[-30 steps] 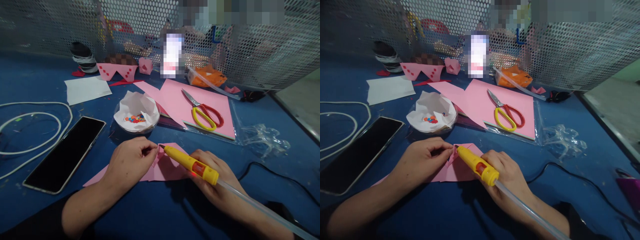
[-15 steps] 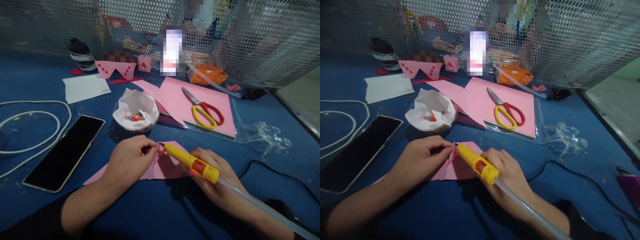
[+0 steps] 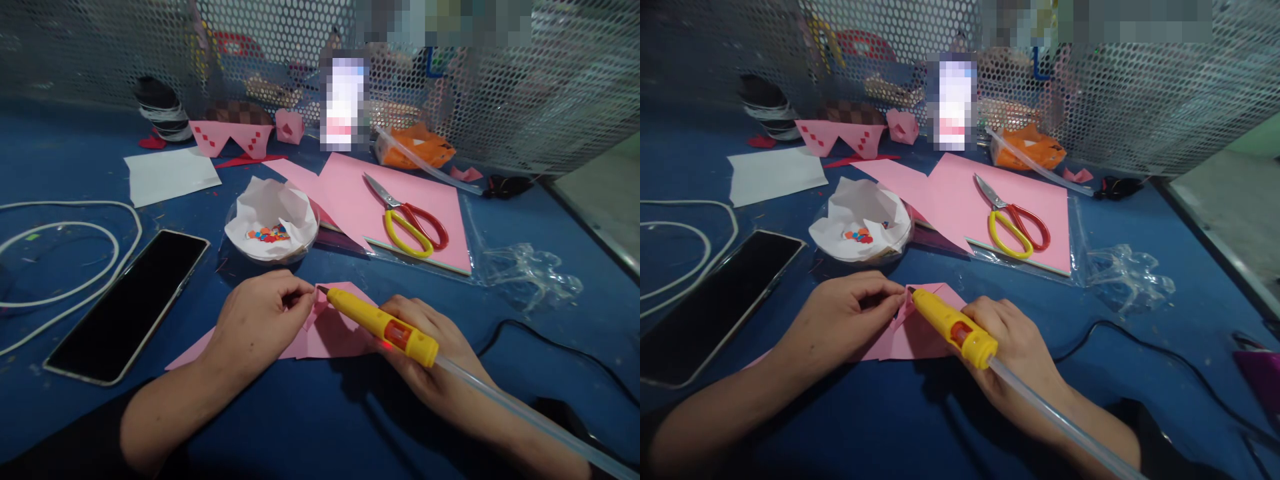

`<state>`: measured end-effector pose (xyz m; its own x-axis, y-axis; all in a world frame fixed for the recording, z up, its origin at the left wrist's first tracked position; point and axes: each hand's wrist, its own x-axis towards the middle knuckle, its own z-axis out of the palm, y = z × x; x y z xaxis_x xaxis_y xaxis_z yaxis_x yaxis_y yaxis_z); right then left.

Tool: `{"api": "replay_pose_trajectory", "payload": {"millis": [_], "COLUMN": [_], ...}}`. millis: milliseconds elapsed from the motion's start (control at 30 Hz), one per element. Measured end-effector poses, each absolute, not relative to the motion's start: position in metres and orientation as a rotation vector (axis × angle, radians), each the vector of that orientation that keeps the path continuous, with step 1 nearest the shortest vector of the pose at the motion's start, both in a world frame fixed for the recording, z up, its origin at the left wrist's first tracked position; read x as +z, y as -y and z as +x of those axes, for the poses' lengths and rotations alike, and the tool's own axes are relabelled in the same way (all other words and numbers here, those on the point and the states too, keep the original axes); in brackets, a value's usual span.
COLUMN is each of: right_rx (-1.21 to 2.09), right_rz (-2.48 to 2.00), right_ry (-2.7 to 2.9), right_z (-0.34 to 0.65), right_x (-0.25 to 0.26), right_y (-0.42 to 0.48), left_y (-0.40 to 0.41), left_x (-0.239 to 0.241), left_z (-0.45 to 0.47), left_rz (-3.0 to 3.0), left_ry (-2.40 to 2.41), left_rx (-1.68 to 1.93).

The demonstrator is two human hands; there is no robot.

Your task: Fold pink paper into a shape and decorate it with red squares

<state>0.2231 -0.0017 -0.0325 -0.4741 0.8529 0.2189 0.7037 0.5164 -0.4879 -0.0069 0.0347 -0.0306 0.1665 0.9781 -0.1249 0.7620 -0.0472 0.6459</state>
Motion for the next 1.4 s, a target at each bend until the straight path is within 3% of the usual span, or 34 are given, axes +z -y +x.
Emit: {"api": "replay_pose_trajectory", "payload": {"millis": [1400], "right_rx": [0.502], "right_rz": [-1.315], "right_ry": [2.307], "right_z": [0.2229], "right_x": [-0.0326], "right_y": [0.0012], "left_y": [-0.0353], "left_x": [-0.0293], "left_z": [-0.0068], "left_rz": [1.841], "left_ry": [-1.647], "left_rx": [0.463]}}
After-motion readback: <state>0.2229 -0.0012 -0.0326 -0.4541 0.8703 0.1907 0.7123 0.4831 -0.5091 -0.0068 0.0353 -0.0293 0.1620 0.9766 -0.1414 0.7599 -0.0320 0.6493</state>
